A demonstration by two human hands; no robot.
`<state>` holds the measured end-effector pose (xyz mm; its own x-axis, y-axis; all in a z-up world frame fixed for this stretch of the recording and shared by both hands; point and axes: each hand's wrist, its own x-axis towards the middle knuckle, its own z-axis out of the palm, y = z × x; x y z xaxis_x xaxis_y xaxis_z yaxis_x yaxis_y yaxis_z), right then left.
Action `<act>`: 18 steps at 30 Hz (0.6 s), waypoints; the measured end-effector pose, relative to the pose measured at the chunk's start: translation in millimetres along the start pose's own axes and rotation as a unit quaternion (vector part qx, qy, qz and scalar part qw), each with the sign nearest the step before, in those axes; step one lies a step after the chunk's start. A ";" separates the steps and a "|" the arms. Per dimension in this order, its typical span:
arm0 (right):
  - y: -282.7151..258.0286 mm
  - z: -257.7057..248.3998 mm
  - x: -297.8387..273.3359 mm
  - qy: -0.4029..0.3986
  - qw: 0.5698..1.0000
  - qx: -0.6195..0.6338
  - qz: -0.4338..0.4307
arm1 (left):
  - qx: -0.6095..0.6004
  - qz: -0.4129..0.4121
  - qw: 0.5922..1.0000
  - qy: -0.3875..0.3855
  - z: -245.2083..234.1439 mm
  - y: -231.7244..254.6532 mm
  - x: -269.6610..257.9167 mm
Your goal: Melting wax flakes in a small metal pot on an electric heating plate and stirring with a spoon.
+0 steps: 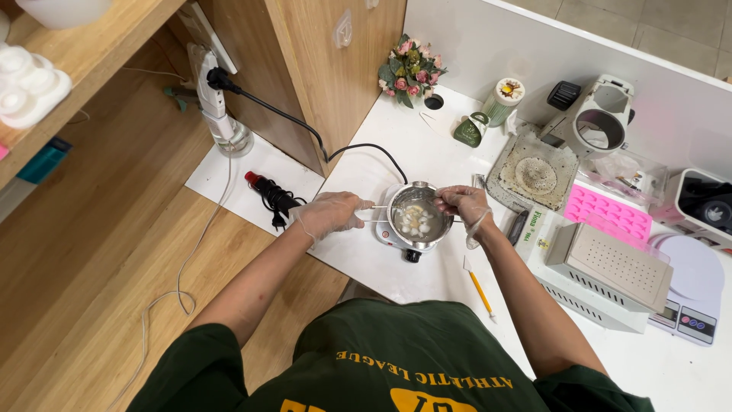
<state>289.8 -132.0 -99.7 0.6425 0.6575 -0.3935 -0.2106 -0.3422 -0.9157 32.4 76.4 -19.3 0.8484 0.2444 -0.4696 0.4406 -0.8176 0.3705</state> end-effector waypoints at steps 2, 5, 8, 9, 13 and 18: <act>0.2 0.3 1.6 -0.009 1.000 -0.007 -0.002 | -0.006 -0.013 1.000 -0.007 -2.7 1.8 -2.4; -0.6 -2.8 4.3 -0.040 0.999 -0.017 -0.007 | -0.006 -0.009 1.000 -0.007 -3.1 -0.5 -1.5; -8.5 -4.2 0.3 -0.059 0.998 -0.036 -0.010 | -0.001 0.011 1.000 0.003 -2.7 -1.9 0.4; -12.4 -2.4 -1.4 -0.058 0.997 -0.052 -0.011 | -0.002 0.014 1.000 0.007 -3.2 -2.9 0.0; -3.2 -4.1 8.3 -0.038 0.999 -0.029 -0.010 | 0.003 0.005 1.000 -0.002 -4.9 -2.0 -0.3; -14.8 -2.4 2.8 -0.094 0.990 -0.106 -0.012 | 0.005 0.023 0.999 0.026 3.8 -9.1 3.1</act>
<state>296.5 -126.7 -87.0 0.4934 0.7734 -0.3979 -0.0243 -0.4451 -0.8952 29.9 82.6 -27.1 0.8823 0.2326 -0.4092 0.3975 -0.8337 0.3833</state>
